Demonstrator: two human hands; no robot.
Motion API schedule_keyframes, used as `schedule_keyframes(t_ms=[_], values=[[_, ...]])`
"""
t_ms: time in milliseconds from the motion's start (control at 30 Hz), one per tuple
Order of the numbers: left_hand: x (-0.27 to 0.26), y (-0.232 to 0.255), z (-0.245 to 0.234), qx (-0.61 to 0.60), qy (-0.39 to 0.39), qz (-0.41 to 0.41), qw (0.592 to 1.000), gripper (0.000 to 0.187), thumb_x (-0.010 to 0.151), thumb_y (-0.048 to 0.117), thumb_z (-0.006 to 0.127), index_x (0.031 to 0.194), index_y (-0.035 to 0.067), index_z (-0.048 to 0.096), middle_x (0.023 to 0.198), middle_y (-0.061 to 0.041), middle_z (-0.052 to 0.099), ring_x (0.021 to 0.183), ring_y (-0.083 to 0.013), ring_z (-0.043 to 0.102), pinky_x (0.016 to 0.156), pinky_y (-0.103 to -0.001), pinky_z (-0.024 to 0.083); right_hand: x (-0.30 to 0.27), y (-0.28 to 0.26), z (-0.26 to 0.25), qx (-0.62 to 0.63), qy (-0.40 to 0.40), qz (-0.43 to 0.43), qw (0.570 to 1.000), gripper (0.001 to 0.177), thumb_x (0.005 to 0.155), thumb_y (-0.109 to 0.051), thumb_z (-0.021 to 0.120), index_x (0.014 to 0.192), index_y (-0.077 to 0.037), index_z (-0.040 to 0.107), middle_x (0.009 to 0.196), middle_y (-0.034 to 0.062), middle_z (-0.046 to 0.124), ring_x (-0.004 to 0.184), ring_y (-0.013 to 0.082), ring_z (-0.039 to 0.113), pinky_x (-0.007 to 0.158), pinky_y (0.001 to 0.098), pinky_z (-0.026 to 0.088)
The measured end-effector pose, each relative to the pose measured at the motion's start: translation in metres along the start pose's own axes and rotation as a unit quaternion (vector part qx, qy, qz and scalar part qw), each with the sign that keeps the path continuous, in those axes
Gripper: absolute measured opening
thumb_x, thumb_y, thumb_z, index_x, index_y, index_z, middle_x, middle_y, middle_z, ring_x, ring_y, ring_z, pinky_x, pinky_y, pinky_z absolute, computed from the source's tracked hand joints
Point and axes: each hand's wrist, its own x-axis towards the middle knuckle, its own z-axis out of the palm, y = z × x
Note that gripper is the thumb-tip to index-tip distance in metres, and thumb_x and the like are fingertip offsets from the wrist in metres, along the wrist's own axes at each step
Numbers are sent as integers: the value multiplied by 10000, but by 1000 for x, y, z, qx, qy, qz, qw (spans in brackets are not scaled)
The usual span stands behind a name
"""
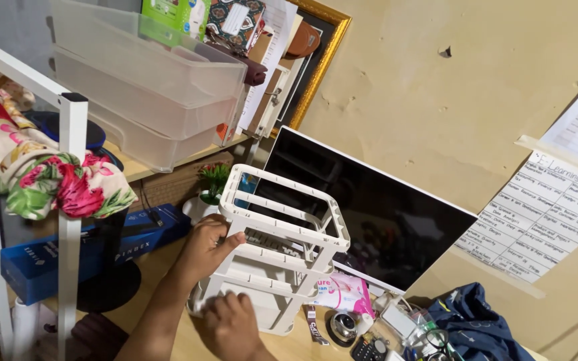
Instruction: Cleaning a white plastic desk organizer with wet wipes.
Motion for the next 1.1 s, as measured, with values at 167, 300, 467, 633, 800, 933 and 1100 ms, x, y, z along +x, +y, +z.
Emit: schedule_keyframes(t_ms=[167,300,467,633,800,933,1100], values=[[0,4,0,-4,1,-7,1000,302,859,274,786,771,-3,705,728,-143,654,714,-276,630,691,-387,493,-11,4,-15,-1,-32,-11,999,154,854,-166,824,940,-92,719,1049,47,680,1014,247,601,876,374,429],[2,17,-3,-2,6,-1,1000,270,681,237,892,800,34,760,810,-113,720,780,-235,698,708,-354,542,-22,32,-70,94,77,72,990,181,692,-26,744,867,-72,731,909,73,690,891,284,611,820,427,435],[-6,4,6,6,46,-36,998,180,733,144,873,804,18,766,772,-103,727,718,-190,686,668,-317,534,-64,82,-99,16,287,210,935,162,786,32,665,913,-63,632,954,88,670,913,265,631,835,374,481],[-10,-9,8,-87,85,-76,990,128,793,72,814,879,-13,771,755,-65,737,684,-109,655,602,-279,512,-97,132,-95,101,355,386,845,135,929,33,584,1058,-6,597,1038,98,568,923,193,580,813,306,482],[-16,-59,15,-337,133,-238,901,102,878,40,688,945,-11,746,817,-53,715,727,-110,634,684,-268,506,-103,146,-92,242,378,485,751,104,958,-16,581,1055,-27,617,983,53,656,834,112,590,755,275,492],[-28,-95,23,-399,121,-222,881,71,910,26,679,904,-33,717,870,-78,704,794,-135,622,755,-288,486,-113,162,-98,322,398,459,726,152,956,13,543,1095,-26,593,1007,49,659,894,110,643,803,270,532],[-34,-126,28,-417,180,-247,856,219,957,111,639,759,19,651,940,-49,718,890,-184,676,871,-324,522,-63,130,-135,506,237,586,586,284,1016,-146,399,1147,-26,620,932,158,773,757,228,738,648,347,637]])
